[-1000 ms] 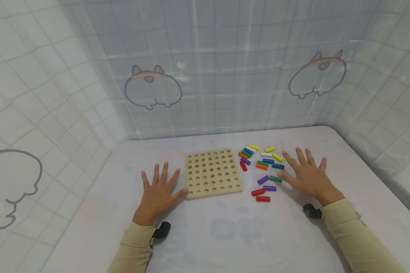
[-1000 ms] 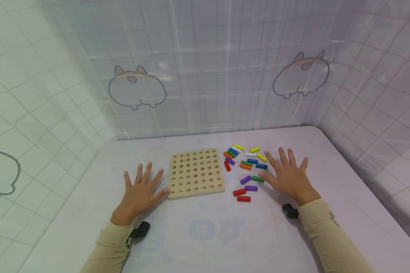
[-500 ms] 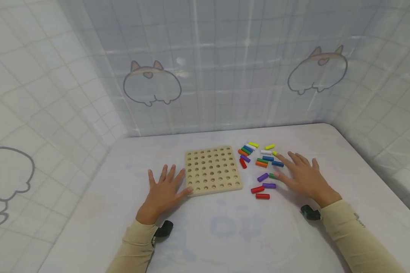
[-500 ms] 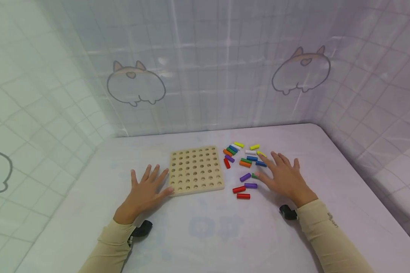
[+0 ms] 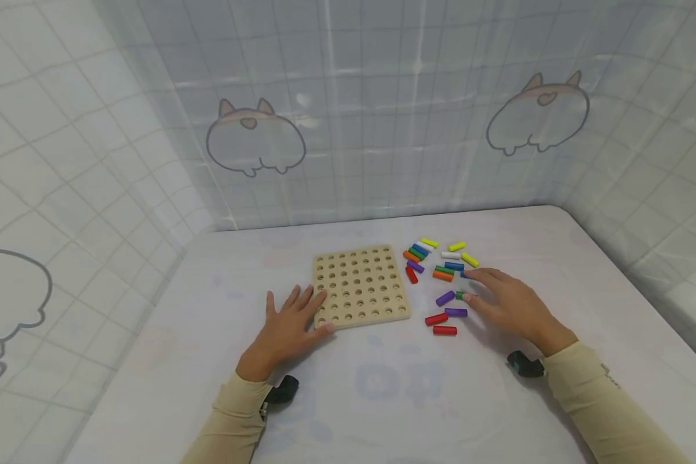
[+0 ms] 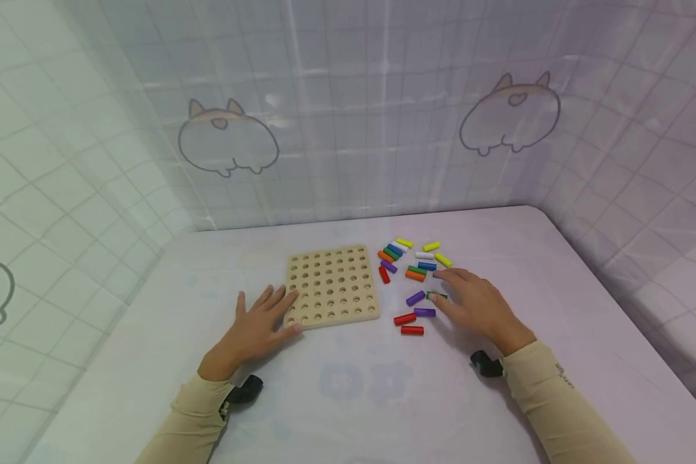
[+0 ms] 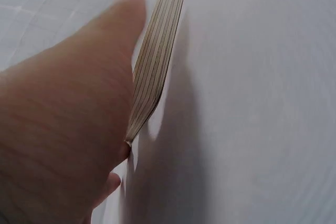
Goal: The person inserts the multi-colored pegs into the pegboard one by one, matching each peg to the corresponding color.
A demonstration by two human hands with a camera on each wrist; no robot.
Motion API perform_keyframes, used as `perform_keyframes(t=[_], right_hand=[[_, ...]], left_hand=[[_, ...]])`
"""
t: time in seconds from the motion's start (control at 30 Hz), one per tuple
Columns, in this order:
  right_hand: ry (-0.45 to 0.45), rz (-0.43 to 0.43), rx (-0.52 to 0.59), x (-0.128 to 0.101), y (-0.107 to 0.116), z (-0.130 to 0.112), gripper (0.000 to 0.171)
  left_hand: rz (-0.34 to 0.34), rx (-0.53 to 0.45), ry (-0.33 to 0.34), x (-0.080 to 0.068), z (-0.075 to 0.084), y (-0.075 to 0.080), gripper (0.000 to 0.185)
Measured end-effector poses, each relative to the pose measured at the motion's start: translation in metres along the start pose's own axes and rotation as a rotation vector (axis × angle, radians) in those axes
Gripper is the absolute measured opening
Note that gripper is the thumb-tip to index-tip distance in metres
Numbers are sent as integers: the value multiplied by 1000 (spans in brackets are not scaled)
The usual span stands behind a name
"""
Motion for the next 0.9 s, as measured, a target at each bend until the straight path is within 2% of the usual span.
perform_keyframes(t=[0.17, 0.3, 0.4, 0.53, 0.67, 0.9], right_hand=[[35, 10, 83, -7, 1, -8, 51], [133, 37, 171, -9, 2, -22, 38], [161, 8, 255, -11, -3, -28, 29], [152, -64, 330, -12, -12, -33, 23], [153, -135, 354, -11, -20, -38, 21], [187, -229, 292, -10, -31, -49, 13]], left_hand=[[-37, -67, 7, -1, 5, -2, 81], [-49, -89, 19, -3, 5, 0, 82], [-46, -81, 16, -1, 4, 1, 83], [-49, -73, 9, 1, 1, -1, 84], [-49, -83, 5, 2, -4, -1, 84], [-25, -107, -7, 2, -8, 2, 85]])
Point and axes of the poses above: each hand's wrist, its own x-axis towards the middle knuckle, its own y-axis out of the back of the hand, z = x × y, the point moved 10 cm from there along x, towards the middle knuckle, and after that the axes turned 8 degrees about x, right-handed, at the moved point
